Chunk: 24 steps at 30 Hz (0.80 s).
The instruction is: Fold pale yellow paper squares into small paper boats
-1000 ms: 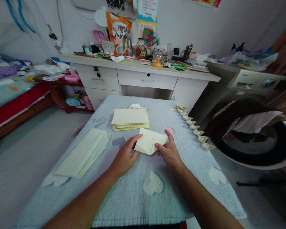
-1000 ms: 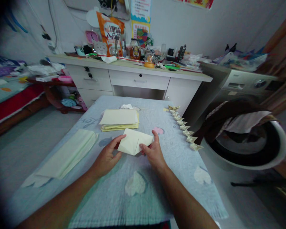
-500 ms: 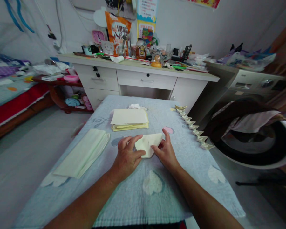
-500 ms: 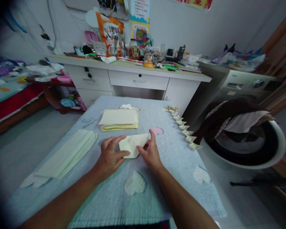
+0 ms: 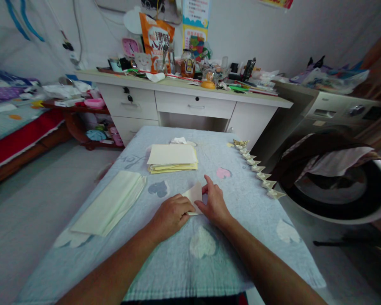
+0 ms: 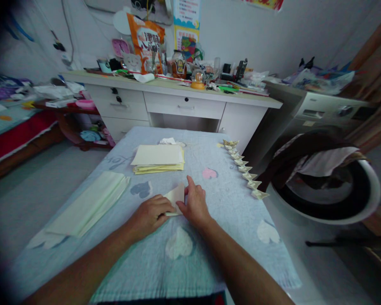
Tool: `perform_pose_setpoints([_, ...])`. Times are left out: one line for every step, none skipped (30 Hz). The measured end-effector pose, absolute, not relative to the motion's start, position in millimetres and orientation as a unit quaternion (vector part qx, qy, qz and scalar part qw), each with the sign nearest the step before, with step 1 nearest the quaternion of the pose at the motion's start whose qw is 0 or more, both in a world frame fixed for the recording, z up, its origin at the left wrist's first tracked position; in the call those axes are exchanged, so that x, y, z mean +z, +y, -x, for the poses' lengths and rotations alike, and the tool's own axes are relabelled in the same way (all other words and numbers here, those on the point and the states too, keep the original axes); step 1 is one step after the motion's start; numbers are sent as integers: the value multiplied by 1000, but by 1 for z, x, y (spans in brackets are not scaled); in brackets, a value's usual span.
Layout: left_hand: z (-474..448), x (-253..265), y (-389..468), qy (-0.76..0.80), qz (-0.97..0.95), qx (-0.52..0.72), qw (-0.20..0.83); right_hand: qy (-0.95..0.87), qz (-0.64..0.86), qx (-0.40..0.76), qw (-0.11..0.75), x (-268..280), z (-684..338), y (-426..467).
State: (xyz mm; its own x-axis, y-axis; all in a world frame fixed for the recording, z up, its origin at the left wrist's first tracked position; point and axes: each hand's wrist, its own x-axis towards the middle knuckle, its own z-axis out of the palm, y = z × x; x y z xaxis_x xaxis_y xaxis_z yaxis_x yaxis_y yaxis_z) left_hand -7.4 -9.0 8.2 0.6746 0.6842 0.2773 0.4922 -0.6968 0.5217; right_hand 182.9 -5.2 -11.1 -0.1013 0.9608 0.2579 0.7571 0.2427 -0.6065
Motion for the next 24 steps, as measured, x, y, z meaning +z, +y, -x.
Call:
perform_pose_setpoints([8,8,-8,344,-882,238,217,-728,602,138,296,-9,-182,-6])
perform_pose_setpoints([8,8,-8,358,-874,241,224,-733,607,118,283,-7,-182,-6])
perform_pose_setpoints([8,9,-7,371,-865,244,231,-740,606,105,271,-5,-182,-7])
perform_pose_setpoints([9,10,-6,383,-858,245,239,-750,601,101,259,-4,-182,-7])
perform_pose_setpoints([9,10,-5,391,-852,246,248,-761,590,105,247,-3,-183,-8])
perform_pose_setpoints([9,11,-4,396,-847,245,257,-773,577,113,238,-2,-183,-9])
perform_pose_setpoints([10,12,-4,398,-843,244,267,-783,564,122,232,-2,-184,-9])
perform_pose_setpoints([10,13,-3,399,-840,242,276,-791,553,128,229,-2,-184,-10])
perform_pose_setpoints([10,14,-3,399,-838,242,283,-796,543,132,230,-1,-185,-10])
perform_pose_setpoints([11,15,-2,398,-836,241,292,-801,535,135,231,-1,-185,-11])
perform_pose_setpoints([11,16,-2,398,-833,241,300,-806,527,140,231,0,-186,-12])
perform_pose_setpoints([12,17,-2,397,-830,241,309,-809,520,148,230,1,-187,-13])
perform_pose_setpoints([12,18,-2,396,-827,241,318,-813,513,159,227,2,-188,-14])
perform_pose_setpoints([12,19,-1,396,-824,241,326,-814,507,170,225,4,-190,-15])
perform_pose_setpoints([13,19,-1,395,-821,241,334,-815,503,180,223,6,-191,-16])
perform_pose_setpoints([13,19,-1,395,-818,241,341,-816,500,188,219,8,-193,-17])
perform_pose_setpoints([13,19,-1,397,-815,241,347,-817,499,194,216,10,-194,-18])
perform_pose_setpoints([13,19,-1,400,-812,242,350,-817,498,199,211,11,-195,-20])
perform_pose_setpoints([13,19,-1,406,-809,242,351,-817,497,205,206,13,-196,-21])
perform_pose_setpoints([12,18,-1,412,-806,241,349,-818,496,211,202,15,-197,-22])
perform_pose_setpoints([12,17,-2,419,-804,240,346,-818,495,216,199,16,-197,-23])
perform_pose_setpoints([11,16,-2,426,-803,240,341,-817,494,220,199,17,-197,-24])
perform_pose_setpoints([10,15,-2,431,-803,241,334,-817,494,222,202,18,-197,-24])
perform_pose_setpoints([9,14,-2,434,-804,243,324,-815,493,223,206,19,-197,-25])
